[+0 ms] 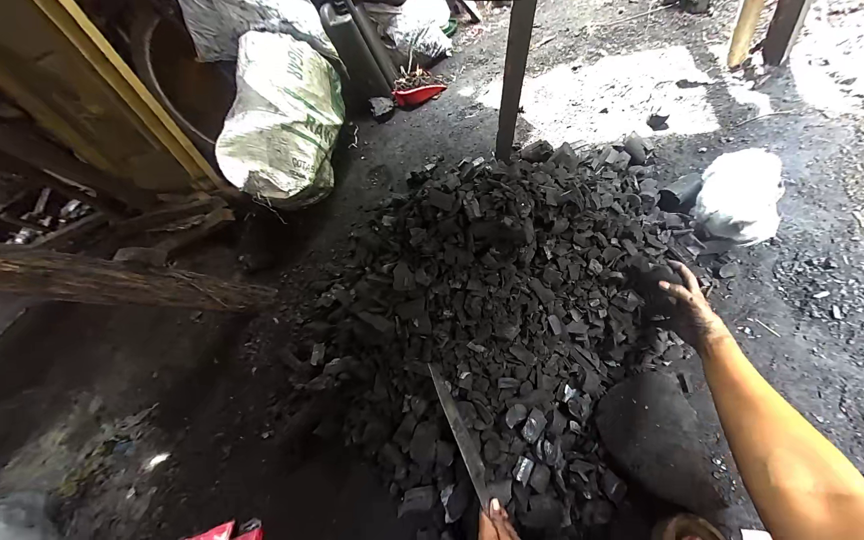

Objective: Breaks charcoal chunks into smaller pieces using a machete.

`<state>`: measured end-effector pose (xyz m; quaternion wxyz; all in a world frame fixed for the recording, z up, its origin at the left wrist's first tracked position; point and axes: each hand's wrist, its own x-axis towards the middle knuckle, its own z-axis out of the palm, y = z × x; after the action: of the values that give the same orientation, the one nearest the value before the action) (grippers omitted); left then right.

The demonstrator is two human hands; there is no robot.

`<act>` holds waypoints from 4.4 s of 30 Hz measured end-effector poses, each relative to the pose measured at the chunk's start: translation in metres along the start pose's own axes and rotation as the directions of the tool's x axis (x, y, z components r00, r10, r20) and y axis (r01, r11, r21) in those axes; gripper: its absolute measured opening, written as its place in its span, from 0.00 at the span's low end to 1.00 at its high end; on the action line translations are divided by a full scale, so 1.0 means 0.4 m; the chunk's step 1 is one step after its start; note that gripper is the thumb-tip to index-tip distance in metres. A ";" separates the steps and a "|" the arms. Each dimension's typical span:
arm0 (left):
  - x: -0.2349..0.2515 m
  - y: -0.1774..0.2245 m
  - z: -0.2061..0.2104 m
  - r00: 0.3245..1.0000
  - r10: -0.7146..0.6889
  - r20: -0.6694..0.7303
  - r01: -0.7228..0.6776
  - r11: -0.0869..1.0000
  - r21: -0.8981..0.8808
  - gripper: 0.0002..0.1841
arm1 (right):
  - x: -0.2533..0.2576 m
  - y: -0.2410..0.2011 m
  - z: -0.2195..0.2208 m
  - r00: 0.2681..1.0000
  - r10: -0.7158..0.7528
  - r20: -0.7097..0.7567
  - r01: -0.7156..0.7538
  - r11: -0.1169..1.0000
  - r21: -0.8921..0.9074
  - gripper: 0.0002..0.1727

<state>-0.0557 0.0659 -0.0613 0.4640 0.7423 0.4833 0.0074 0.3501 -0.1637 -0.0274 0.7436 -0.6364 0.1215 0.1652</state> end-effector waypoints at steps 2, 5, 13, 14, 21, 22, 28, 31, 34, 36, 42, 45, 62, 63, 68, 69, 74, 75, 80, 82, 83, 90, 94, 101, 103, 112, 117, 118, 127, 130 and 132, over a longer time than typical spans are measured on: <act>-0.004 0.013 0.001 1.000 -0.006 -0.011 0.007 1.000 0.007 0.23 | -0.005 -0.013 0.026 1.000 -0.030 -0.004 0.029 0.998 -0.053 0.41; -0.007 0.024 0.005 0.999 -0.030 -0.018 0.030 0.999 0.013 0.23 | -0.077 0.026 0.085 0.992 -0.117 0.049 0.122 0.986 -0.116 0.46; 0.004 0.041 -0.009 0.993 -0.107 0.058 0.106 0.994 0.012 0.23 | -0.312 0.142 0.375 0.909 -0.186 0.373 0.412 0.532 -0.739 0.45; 0.002 0.044 -0.011 0.991 -0.116 0.063 0.116 0.993 0.004 0.23 | -0.332 0.148 0.394 0.893 -0.133 0.430 0.438 0.477 -0.762 0.47; -0.035 0.090 -0.012 0.994 -0.107 -0.023 0.101 0.980 -0.172 0.24 | -0.357 0.136 0.360 0.898 -0.028 0.439 0.256 0.845 -0.470 0.41; -0.039 0.092 -0.012 0.994 -0.101 -0.027 0.095 0.978 -0.185 0.23 | -0.362 0.130 0.350 0.924 -0.004 0.382 0.163 0.908 -0.386 0.39; -0.053 0.085 -0.008 0.998 -0.057 -0.027 0.051 0.981 -0.185 0.22 | -0.355 0.129 0.334 0.922 0.098 0.373 0.057 0.922 -0.382 0.29; -0.056 0.081 -0.012 0.999 -0.036 -0.022 0.032 0.985 -0.170 0.21 | -0.356 0.156 0.361 0.885 0.059 0.461 0.247 0.781 -0.574 0.40; -0.055 0.079 -0.011 1.000 -0.018 -0.004 0.017 0.987 -0.158 0.21 | -0.398 0.177 0.418 0.829 0.130 0.544 0.460 0.395 -0.795 0.46; -0.056 0.080 -0.012 1.000 -0.024 0.001 0.024 0.987 -0.158 0.21 | -0.442 0.197 0.451 0.805 0.180 0.566 0.540 0.173 -0.824 0.44; -0.054 0.088 -0.021 0.996 -0.080 -0.027 0.070 0.960 -0.272 0.21 | -0.469 0.156 0.522 0.755 0.208 0.622 0.512 0.405 -0.757 0.27; -0.046 0.078 -0.029 0.991 -0.118 -0.056 0.095 0.947 -0.305 0.21 | -0.434 0.083 0.568 0.732 0.096 0.675 0.429 0.704 -0.566 0.28; -0.005 0.026 -0.066 0.980 -0.198 0.000 0.192 0.949 -0.248 0.22 | -0.251 0.099 0.609 0.970 -0.036 0.239 0.217 0.570 -0.792 0.47; -0.003 0.027 -0.066 0.982 -0.191 0.012 0.188 0.952 -0.240 0.22 | -0.265 0.117 0.605 0.957 -0.011 0.290 0.245 0.564 -0.788 0.46; -0.004 0.031 -0.083 0.985 -0.163 0.056 0.170 0.968 -0.182 0.23 | -0.390 0.199 0.653 0.877 -0.013 0.481 0.471 0.222 -0.854 0.42; -0.004 0.034 -0.083 0.984 -0.166 0.064 0.175 0.969 -0.172 0.23 | -0.411 0.208 0.655 0.860 -0.023 0.510 0.505 0.184 -0.843 0.43; -0.002 0.049 -0.071 0.991 -0.110 0.076 0.119 0.984 -0.129 0.23 | -0.452 0.188 0.602 0.775 0.033 0.631 0.626 0.096 -0.774 0.44; -0.003 0.055 -0.072 0.992 -0.092 0.083 0.100 0.990 -0.095 0.23 | -0.452 0.181 0.585 0.767 0.048 0.639 0.634 0.097 -0.768 0.44; -0.021 0.106 -0.087 0.990 0.064 0.128 -0.070 0.997 0.043 0.22 | -0.394 0.157 0.498 0.898 0.023 0.439 0.384 0.445 -0.809 0.39; -0.027 0.116 -0.081 0.989 0.126 0.075 -0.128 0.992 0.016 0.22 | -0.355 0.105 0.491 0.891 -0.013 0.453 0.378 0.572 -0.728 0.41; -0.029 0.114 -0.078 0.990 0.133 0.047 -0.132 0.991 -0.015 0.22 | -0.328 0.070 0.493 0.862 -0.048 0.505 0.424 0.615 -0.665 0.42; -0.012 0.095 -0.094 0.985 0.067 -0.157 -0.084 0.991 -0.106 0.20 | -0.145 -0.174 0.596 0.865 -0.456 0.209 0.429 0.457 -0.779 0.44; -0.018 0.085 -0.083 0.985 0.067 -0.156 -0.084 0.991 -0.104 0.20 | -0.103 -0.186 0.584 0.904 -0.348 0.249 0.380 0.386 -0.840 0.43; -0.040 0.107 -0.046 0.991 0.115 -0.064 -0.123 0.982 -0.141 0.20 | -0.221 -0.121 0.410 0.954 -0.142 0.264 0.231 0.909 -0.346 0.20; -0.045 0.119 -0.042 0.991 0.133 -0.027 -0.136 0.982 -0.132 0.20 | -0.277 -0.076 0.356 0.963 0.025 0.269 0.050 0.962 -0.268 0.19; -0.111 0.157 0.004 0.930 0.304 0.208 -0.308 0.951 -0.010 0.21 | -0.377 0.082 0.045 0.924 0.371 -0.098 -0.369 0.787 -0.495 0.28; -0.146 0.198 0.024 0.869 0.293 0.398 -0.374 0.916 0.142 0.22 | -0.387 0.208 -0.039 0.929 0.343 -0.139 -0.349 0.689 -0.634 0.31; -0.155 0.220 0.019 0.859 0.321 0.398 -0.406 0.901 0.150 0.22 | -0.388 0.212 -0.040 0.936 0.329 -0.126 -0.331 0.700 -0.633 0.30; -0.211 0.337 0.068 0.504 0.849 -0.159 -0.864 0.493 -0.102 0.20 | -0.415 0.248 -0.049 0.983 0.167 -0.074 -0.166 0.647 -0.744 0.30; -0.176 0.216 0.094 0.809 0.216 0.547 -0.475 0.787 0.393 0.24 | -0.419 0.238 -0.040 0.982 0.178 -0.061 -0.157 0.596 -0.787 0.30; -0.151 0.197 0.115 0.770 -0.085 0.632 -0.367 0.751 0.548 0.27 | -0.418 0.230 -0.032 0.981 0.187 -0.052 -0.148 0.549 -0.822 0.31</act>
<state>-0.0106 -0.0173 -0.0063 0.3102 0.8508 0.2132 -0.3666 0.1603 -0.1792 -0.0475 0.3452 -0.8908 0.0752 0.2858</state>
